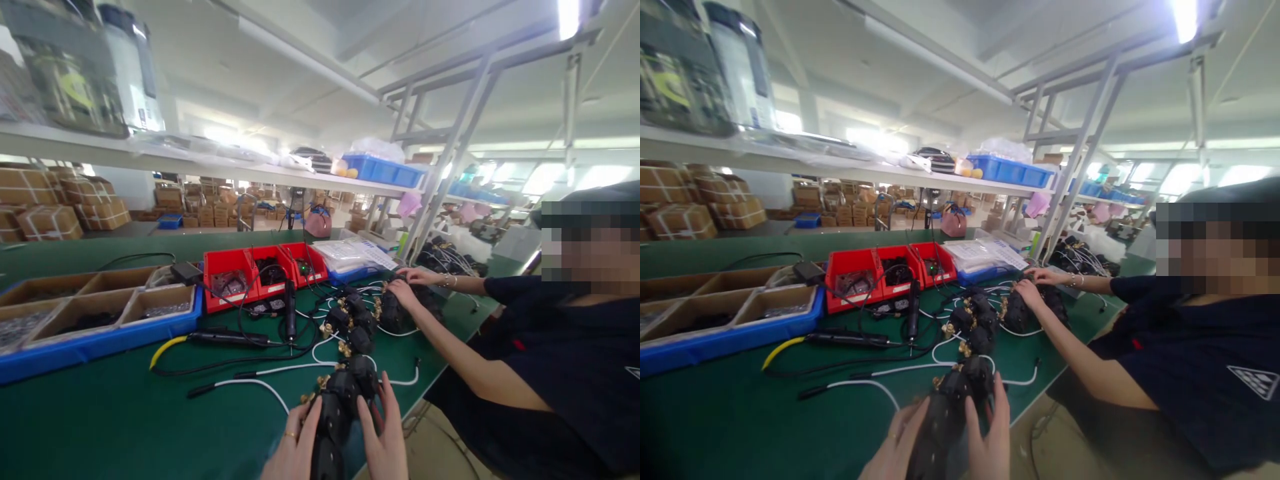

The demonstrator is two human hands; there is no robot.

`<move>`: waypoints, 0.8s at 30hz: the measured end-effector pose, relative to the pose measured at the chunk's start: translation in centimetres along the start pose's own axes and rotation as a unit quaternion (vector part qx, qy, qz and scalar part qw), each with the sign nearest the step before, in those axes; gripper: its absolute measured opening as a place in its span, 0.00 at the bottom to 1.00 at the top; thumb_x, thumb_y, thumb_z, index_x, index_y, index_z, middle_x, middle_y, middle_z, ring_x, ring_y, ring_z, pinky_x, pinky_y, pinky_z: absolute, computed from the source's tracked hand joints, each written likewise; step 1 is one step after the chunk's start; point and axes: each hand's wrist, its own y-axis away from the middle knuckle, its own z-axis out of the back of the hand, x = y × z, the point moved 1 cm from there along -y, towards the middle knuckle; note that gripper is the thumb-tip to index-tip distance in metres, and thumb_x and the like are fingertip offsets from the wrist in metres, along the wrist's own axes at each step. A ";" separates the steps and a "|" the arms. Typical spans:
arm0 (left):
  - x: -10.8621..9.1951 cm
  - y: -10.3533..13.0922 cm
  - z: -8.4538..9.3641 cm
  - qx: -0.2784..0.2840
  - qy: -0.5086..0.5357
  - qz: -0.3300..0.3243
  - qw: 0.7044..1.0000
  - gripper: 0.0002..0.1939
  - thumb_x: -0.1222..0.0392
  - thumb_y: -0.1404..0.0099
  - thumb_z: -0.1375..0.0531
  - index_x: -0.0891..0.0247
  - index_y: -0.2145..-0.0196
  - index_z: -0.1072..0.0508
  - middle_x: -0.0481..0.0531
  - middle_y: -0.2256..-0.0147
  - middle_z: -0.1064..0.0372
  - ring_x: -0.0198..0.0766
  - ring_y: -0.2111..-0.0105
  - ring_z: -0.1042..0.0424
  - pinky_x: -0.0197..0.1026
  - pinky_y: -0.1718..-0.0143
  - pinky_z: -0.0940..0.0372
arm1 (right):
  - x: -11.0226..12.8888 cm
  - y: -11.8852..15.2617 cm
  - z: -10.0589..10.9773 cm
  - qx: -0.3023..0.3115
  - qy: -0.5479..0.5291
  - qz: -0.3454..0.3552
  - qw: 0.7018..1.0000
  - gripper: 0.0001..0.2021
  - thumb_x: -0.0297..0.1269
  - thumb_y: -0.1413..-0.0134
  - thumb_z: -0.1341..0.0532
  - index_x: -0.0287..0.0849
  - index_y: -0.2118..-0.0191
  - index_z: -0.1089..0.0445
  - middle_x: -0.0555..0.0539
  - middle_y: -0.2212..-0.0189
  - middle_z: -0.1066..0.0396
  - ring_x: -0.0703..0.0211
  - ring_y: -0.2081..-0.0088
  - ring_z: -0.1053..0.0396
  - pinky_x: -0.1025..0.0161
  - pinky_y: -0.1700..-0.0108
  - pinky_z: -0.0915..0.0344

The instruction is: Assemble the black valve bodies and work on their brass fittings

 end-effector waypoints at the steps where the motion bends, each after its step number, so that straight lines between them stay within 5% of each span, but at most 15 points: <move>1: -0.3 0.0 0.4 0.007 -0.020 0.012 1.000 0.43 0.64 0.40 0.42 0.44 0.31 0.53 0.57 0.33 0.51 0.51 0.46 0.28 0.45 0.51 0.29 | 0.0 -0.5 -0.3 0.000 0.000 -0.013 1.000 0.38 0.56 0.38 0.45 0.39 0.31 0.53 0.33 0.34 0.49 0.40 0.34 0.44 0.44 0.37 0.37; 7: -1.4 0.1 2.0 -0.006 -0.061 0.038 0.997 0.45 0.60 0.42 0.41 0.44 0.31 0.54 0.58 0.34 0.50 0.51 0.50 0.25 0.44 0.58 0.29 | 0.1 -3.6 -1.6 0.003 0.023 -0.010 1.000 0.36 0.57 0.45 0.39 0.38 0.37 0.40 0.35 0.39 0.39 0.38 0.36 0.43 0.40 0.33 0.48; 12: -2.6 -0.5 4.0 -0.021 -0.050 0.072 0.996 0.56 0.59 0.54 0.34 0.50 0.31 0.54 0.60 0.34 0.51 0.54 0.49 0.27 0.50 0.54 0.30 | -0.3 -4.6 -1.8 0.009 0.002 -0.010 1.000 0.33 0.57 0.43 0.42 0.40 0.39 0.38 0.36 0.40 0.37 0.40 0.38 0.40 0.41 0.35 0.45; 20: -2.9 -2.5 7.4 -0.077 -0.060 0.089 0.991 0.51 0.63 0.50 0.36 0.57 0.32 0.54 0.61 0.36 0.46 0.54 0.45 0.31 0.51 0.49 0.33 | -1.1 -5.4 -1.1 0.035 -0.017 0.013 0.999 0.30 0.56 0.43 0.41 0.39 0.42 0.36 0.37 0.44 0.31 0.45 0.45 0.30 0.50 0.43 0.32; 24: -2.4 -3.4 7.5 -0.083 -0.055 0.071 0.992 0.51 0.64 0.51 0.35 0.62 0.32 0.52 0.63 0.37 0.44 0.53 0.41 0.35 0.49 0.45 0.35 | 0.4 -4.7 -0.4 -0.007 0.047 0.051 0.998 0.28 0.54 0.43 0.40 0.38 0.44 0.32 0.35 0.46 0.33 0.39 0.44 0.34 0.41 0.41 0.38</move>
